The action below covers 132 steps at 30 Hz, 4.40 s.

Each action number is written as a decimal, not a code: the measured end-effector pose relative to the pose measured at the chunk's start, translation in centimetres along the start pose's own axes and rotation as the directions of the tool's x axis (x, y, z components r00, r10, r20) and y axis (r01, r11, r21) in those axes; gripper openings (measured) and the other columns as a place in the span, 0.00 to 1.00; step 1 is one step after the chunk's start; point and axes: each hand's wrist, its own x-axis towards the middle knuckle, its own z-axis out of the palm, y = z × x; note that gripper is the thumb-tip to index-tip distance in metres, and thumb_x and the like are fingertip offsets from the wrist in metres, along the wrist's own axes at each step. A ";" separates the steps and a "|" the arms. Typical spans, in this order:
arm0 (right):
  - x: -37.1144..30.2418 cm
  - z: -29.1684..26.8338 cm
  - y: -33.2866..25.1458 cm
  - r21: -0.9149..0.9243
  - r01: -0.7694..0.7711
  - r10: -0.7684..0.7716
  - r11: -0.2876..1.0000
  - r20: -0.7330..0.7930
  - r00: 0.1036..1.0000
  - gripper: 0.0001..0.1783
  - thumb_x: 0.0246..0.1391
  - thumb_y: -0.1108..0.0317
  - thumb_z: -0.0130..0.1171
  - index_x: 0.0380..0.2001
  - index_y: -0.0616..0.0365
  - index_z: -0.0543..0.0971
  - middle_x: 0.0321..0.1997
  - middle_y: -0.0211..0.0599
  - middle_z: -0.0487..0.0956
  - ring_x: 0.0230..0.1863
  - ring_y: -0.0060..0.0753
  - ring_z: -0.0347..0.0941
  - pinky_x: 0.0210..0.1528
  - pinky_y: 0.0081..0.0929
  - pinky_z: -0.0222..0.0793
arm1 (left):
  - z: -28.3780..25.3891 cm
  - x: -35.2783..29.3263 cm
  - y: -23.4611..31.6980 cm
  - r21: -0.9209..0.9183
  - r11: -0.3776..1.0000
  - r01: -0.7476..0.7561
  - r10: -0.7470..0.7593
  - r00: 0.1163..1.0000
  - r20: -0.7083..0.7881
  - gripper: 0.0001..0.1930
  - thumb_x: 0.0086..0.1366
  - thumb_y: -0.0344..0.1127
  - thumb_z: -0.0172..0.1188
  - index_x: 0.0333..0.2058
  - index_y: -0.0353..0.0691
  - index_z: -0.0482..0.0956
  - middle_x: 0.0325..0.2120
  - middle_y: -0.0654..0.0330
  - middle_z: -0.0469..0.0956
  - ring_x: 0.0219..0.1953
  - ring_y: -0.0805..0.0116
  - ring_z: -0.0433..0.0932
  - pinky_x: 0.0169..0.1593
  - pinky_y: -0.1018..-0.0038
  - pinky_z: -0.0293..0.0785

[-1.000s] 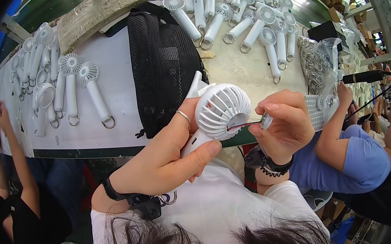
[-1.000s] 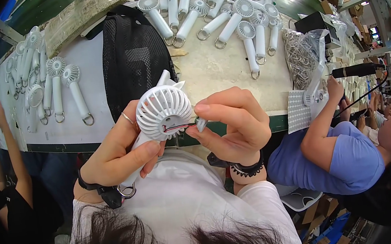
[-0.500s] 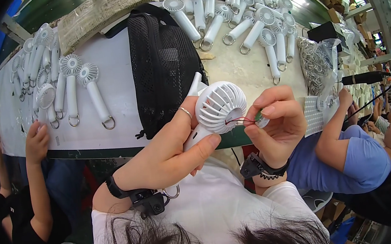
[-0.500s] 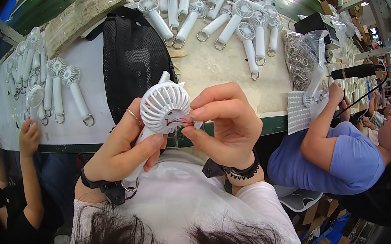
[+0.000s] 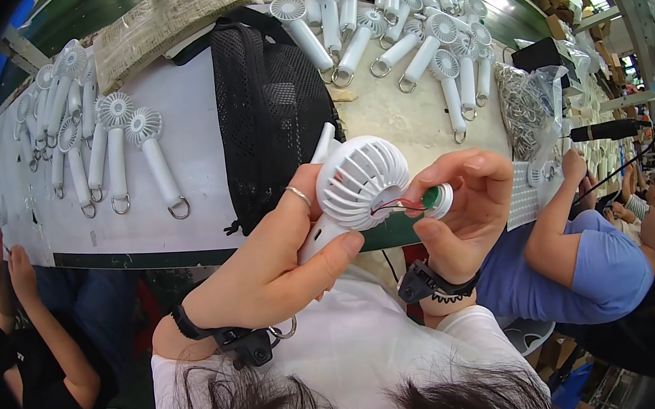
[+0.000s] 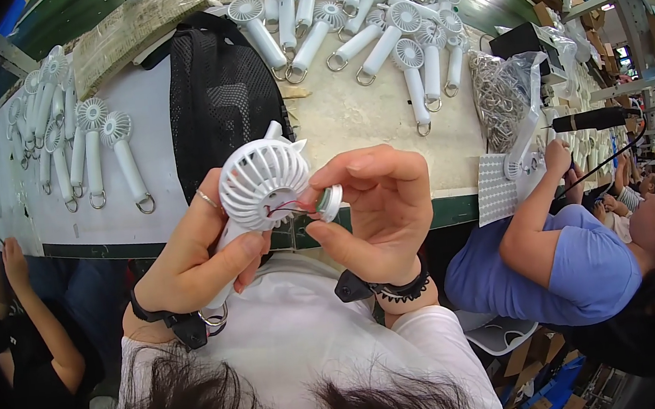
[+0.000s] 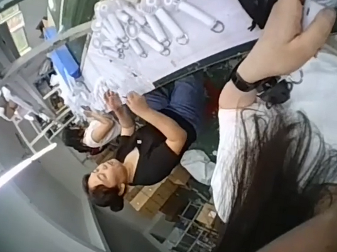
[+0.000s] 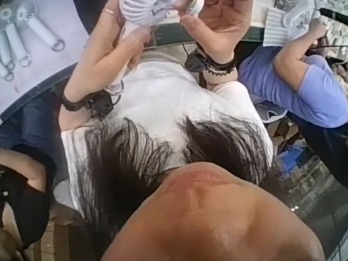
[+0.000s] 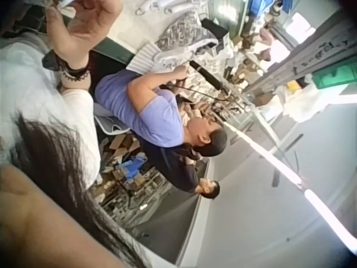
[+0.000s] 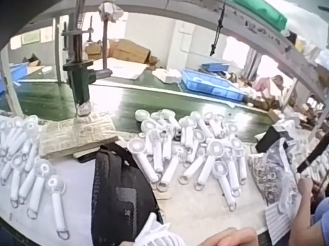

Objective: The person assembles a handheld fan by inserting a circuit board into the fan head, trimming the wires with shears, and pressing a plastic cap over the assembly. They then place the fan under a press and set it aside on the table.

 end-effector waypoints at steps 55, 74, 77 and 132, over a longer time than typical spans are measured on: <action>-0.8 0.2 1.3 0.069 0.107 -0.094 0.992 -0.168 0.981 0.21 0.36 0.77 0.68 0.35 0.62 0.69 0.39 0.46 0.70 0.37 0.31 0.71 0.39 0.25 0.70 | 0.2 -0.7 1.1 -0.030 0.997 -0.074 0.075 0.996 0.055 0.27 0.60 0.26 0.51 0.55 0.31 0.50 0.48 0.57 0.62 0.50 0.76 0.60 0.55 0.78 0.54; -0.8 -0.2 1.3 0.092 0.093 -0.078 0.991 -0.152 0.985 0.22 0.36 0.78 0.67 0.35 0.61 0.67 0.38 0.46 0.71 0.35 0.26 0.71 0.40 0.22 0.68 | 0.7 0.7 0.8 -0.058 0.995 -0.084 0.088 0.994 0.064 0.26 0.60 0.26 0.50 0.54 0.32 0.51 0.45 0.58 0.63 0.47 0.77 0.61 0.52 0.79 0.57; -0.8 -0.2 1.2 0.116 0.069 -0.052 0.991 -0.143 0.988 0.22 0.36 0.78 0.67 0.35 0.61 0.67 0.38 0.46 0.71 0.34 0.26 0.71 0.40 0.21 0.69 | 0.7 0.7 0.7 -0.060 0.994 -0.086 0.090 0.994 0.061 0.25 0.60 0.26 0.50 0.54 0.32 0.51 0.45 0.58 0.63 0.47 0.77 0.61 0.51 0.79 0.57; -0.1 -2.6 -0.2 -0.363 0.092 -0.124 0.927 -0.066 0.990 0.13 0.33 0.80 0.68 0.28 0.60 0.79 0.32 0.36 0.74 0.31 0.22 0.71 0.34 0.16 0.65 | 2.5 5.0 -1.4 -0.277 0.957 -0.091 0.075 0.995 -0.067 0.24 0.58 0.26 0.55 0.51 0.38 0.56 0.38 0.57 0.69 0.30 0.75 0.71 0.29 0.80 0.70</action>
